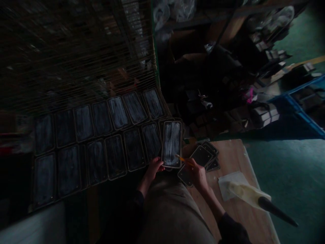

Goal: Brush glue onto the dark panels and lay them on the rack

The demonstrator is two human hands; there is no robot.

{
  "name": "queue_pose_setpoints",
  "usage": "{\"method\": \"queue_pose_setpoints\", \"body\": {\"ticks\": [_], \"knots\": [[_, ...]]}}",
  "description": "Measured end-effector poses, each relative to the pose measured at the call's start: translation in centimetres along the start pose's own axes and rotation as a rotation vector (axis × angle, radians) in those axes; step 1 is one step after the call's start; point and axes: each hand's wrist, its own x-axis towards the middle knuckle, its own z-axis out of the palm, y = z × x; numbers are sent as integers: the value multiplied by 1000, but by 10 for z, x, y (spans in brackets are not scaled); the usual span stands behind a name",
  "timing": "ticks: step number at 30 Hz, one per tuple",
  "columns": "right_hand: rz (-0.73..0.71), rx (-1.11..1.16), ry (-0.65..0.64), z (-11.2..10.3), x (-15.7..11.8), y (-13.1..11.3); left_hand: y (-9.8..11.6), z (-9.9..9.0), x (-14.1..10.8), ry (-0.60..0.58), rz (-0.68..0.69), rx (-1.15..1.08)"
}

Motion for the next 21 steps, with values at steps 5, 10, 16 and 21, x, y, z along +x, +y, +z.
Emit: {"method": "queue_pose_setpoints", "body": {"ticks": [5, 10, 16, 21], "knots": [[156, 100, 267, -25, -21, 3, 22, 2, -14, -94, 70, 16], [169, 166, 396, -28, -27, -6, 38, 0, -20, -200, 135, -29], [-31, 75, 353, 5, 35, -44, 27, -10, -16, -102, 3, 94], [-274, -47, 233, 31, 99, -66, 14, -13, -10, -102, -23, 73]]}}
